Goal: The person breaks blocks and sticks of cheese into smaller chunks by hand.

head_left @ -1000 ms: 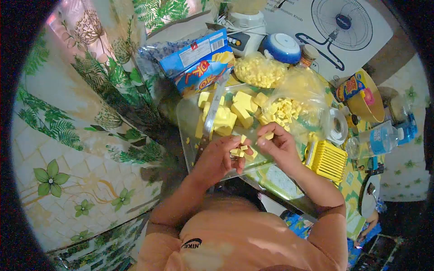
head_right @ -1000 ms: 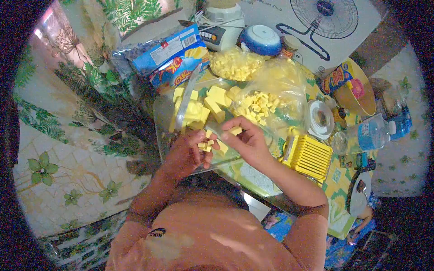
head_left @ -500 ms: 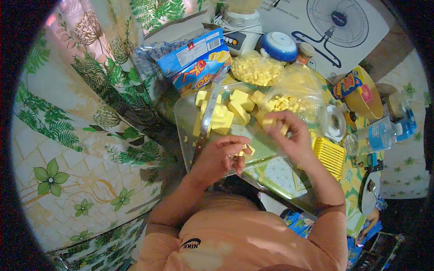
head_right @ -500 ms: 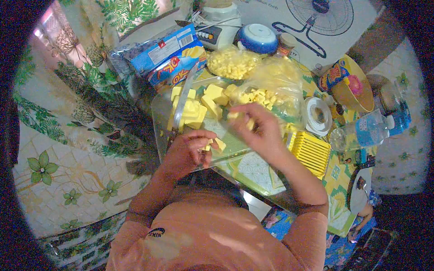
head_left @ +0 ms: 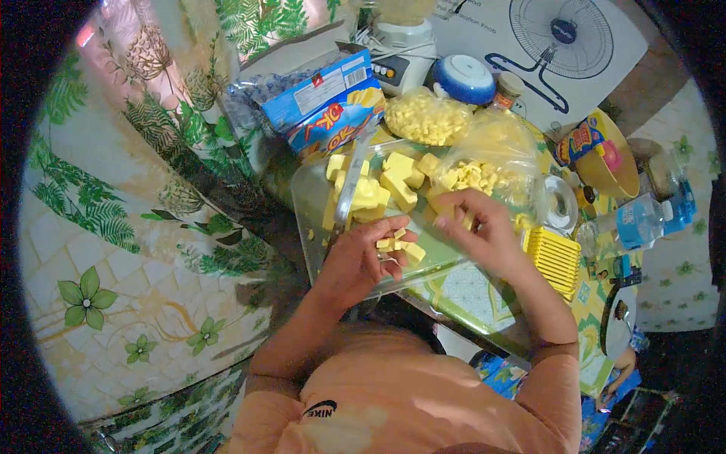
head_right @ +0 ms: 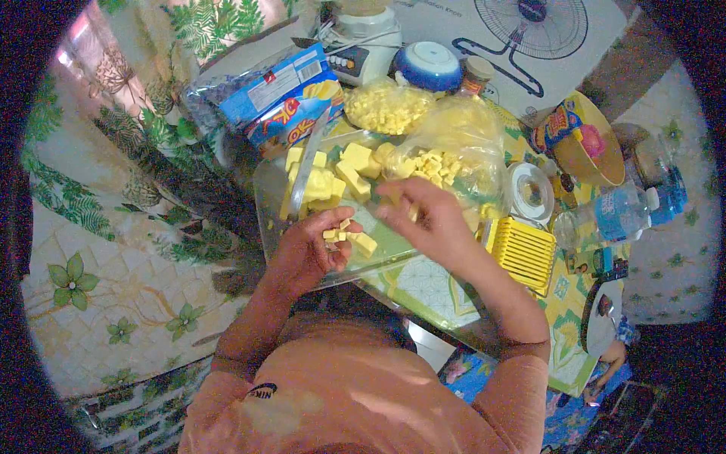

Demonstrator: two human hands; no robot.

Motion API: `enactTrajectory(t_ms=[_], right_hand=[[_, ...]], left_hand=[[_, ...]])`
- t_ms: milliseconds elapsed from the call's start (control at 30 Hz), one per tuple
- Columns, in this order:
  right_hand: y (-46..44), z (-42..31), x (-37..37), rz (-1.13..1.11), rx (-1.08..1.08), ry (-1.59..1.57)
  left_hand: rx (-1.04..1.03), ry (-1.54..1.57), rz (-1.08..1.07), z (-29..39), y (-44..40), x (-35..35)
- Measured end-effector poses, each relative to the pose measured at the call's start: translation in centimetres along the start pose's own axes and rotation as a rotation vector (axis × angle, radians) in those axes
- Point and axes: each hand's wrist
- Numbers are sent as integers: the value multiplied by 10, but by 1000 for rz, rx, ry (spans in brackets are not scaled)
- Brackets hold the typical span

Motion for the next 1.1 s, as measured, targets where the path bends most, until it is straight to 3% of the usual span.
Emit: enactTrajectory(t_ms=[167, 267, 367, 500, 567, 667, 1100], right_hand=[[5, -5, -8, -90, 200, -61], [9, -11, -8, -105, 185, -6], [13, -11, -13, -29, 157, 63], [15, -9, -17, 41, 182, 162], [16, -6, -19, 43, 198, 153], [15, -6, -21, 44, 197, 117], [14, -3, -22, -4, 166, 49]], left_hand=[[25, 21, -64, 4, -2, -2], [-116, 2, -79, -2, 0, -8], [-304, -418, -112, -2, 2, -16], [-395, -593, -178, -1, 5, -19], [-402, -565, -197, -3, 4, -20], [-119, 6, -165, -5, -2, -18], [-110, 78, -113, -9, -4, -16]])
Point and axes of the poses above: each hand's wrist, its own y-axis away from the middle knuckle, its own x-axis out of the back of the hand, z = x × y, and after that the axes turned 7 degrees about z, right-handed
